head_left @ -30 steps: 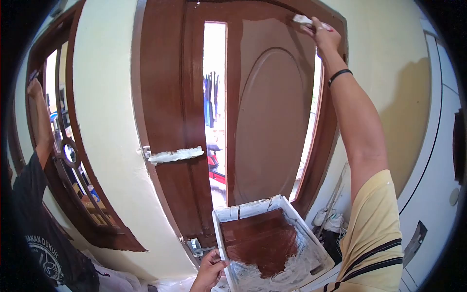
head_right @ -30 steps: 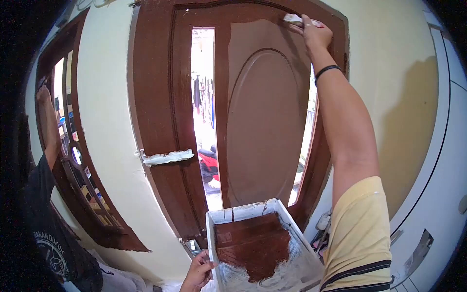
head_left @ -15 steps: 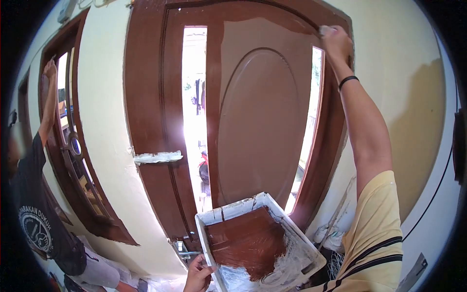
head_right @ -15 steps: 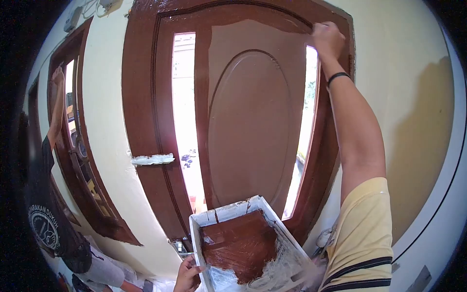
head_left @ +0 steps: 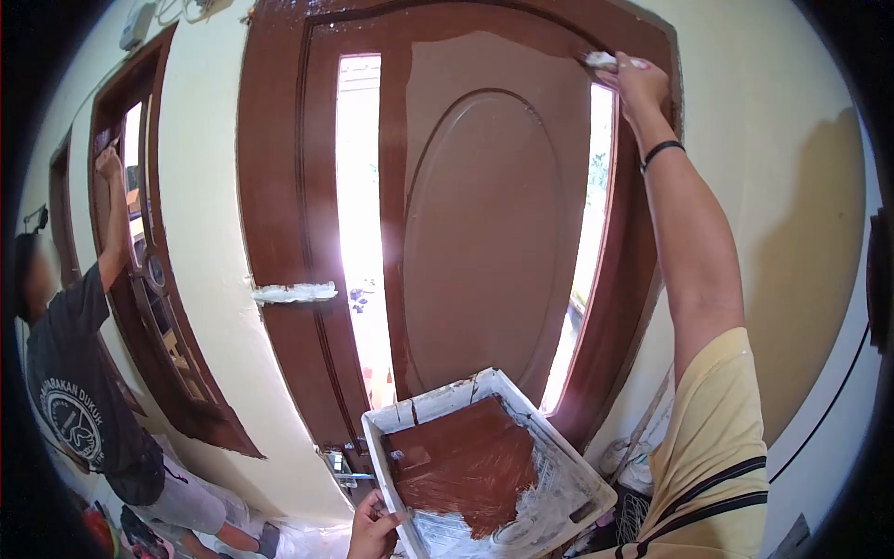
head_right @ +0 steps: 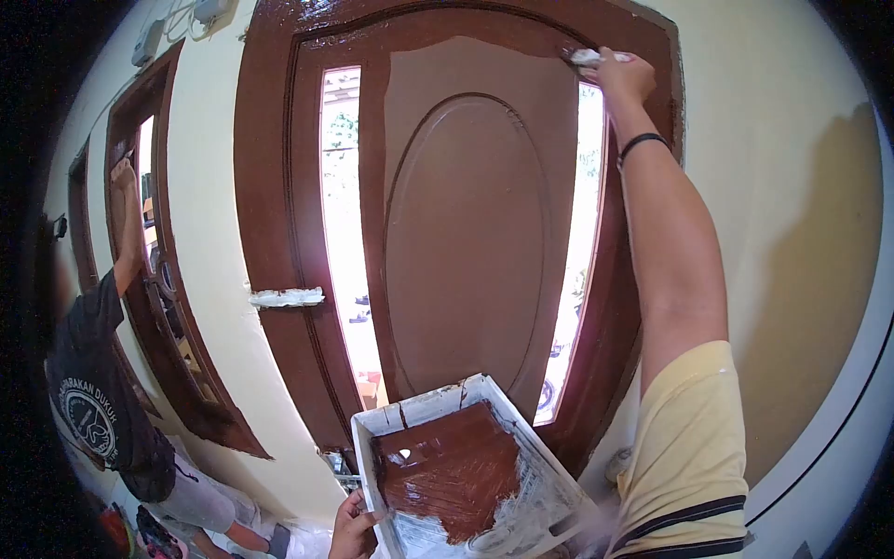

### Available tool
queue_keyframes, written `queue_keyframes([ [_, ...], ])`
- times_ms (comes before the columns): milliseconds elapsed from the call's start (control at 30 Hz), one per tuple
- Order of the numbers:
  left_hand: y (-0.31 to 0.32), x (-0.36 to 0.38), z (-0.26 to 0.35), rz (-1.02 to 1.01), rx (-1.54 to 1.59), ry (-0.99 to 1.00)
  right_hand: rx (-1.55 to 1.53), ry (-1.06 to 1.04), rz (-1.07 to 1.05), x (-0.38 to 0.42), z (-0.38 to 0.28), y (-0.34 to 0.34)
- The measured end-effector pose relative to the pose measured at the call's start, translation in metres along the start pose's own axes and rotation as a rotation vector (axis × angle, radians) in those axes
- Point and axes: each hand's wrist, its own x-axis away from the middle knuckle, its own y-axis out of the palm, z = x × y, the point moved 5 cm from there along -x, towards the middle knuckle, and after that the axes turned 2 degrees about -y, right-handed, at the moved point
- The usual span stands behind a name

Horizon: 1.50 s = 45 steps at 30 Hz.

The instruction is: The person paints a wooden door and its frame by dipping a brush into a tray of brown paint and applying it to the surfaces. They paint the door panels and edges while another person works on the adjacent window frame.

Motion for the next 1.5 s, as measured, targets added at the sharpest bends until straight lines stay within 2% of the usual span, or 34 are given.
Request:
queue_keyframes([
  [67,0.003,0.003,0.003,-0.004,0.009,-0.002,0.195,-0.019,0.058,-0.012,0.012,-0.022],
  [167,0.002,0.005,0.0,-0.027,0.0,-0.011,0.787,-0.326,0.164,0.025,-0.056,-0.034],
  [300,0.01,0.011,0.006,-0.001,0.007,-0.013,0.754,-0.442,0.018,0.037,-0.066,0.0],
  [400,0.017,0.013,0.008,0.026,0.005,0.002,0.45,-0.39,-0.163,0.052,-0.076,0.028],
  [500,0.011,0.01,0.01,0.038,-0.068,-0.009,-0.184,-0.152,-0.24,0.035,-0.055,0.03],
  [533,0.012,0.011,0.011,0.047,-0.094,-0.02,-0.221,-0.166,-0.2,0.026,-0.049,0.022],
  [633,0.016,0.011,0.015,0.061,-0.096,-0.024,-0.27,0.0,-0.14,0.019,-0.018,-0.014],
  [733,0.013,0.01,0.015,0.06,-0.139,-0.039,0.057,0.042,-0.001,0.014,0.005,-0.062],
  [833,0.02,0.009,0.021,0.055,-0.105,-0.038,0.53,-0.075,0.054,0.012,-0.001,-0.099],
  [967,0.021,0.01,0.022,0.039,-0.104,-0.04,0.632,-0.305,0.03,0.024,-0.003,-0.071],
  [1033,0.016,0.006,0.021,0.053,-0.104,-0.048,0.699,-0.547,-0.091,0.051,-0.018,-0.033],
  [1133,0.017,0.006,0.022,0.07,-0.107,-0.043,0.397,-0.396,-0.287,0.062,-0.029,0.003],
  [1233,0.021,0.009,0.024,0.11,-0.05,-0.045,-0.25,-0.076,-0.357,0.054,-0.028,0.015],
  [1267,0.021,0.008,0.024,0.095,-0.069,-0.064,-0.296,-0.034,-0.304,0.052,-0.028,0.01],
  [1367,0.017,0.004,0.023,0.059,-0.095,-0.098,-0.122,0.071,-0.207,0.032,0.018,-0.013],
  [1400,0.018,0.006,0.022,0.058,-0.089,-0.098,0.121,-0.064,-0.161,0.008,0.046,-0.028],
  [1500,0.016,0.004,0.017,0.086,-0.009,-0.065,0.211,-0.008,0.01,0.011,0.039,-0.065],
])
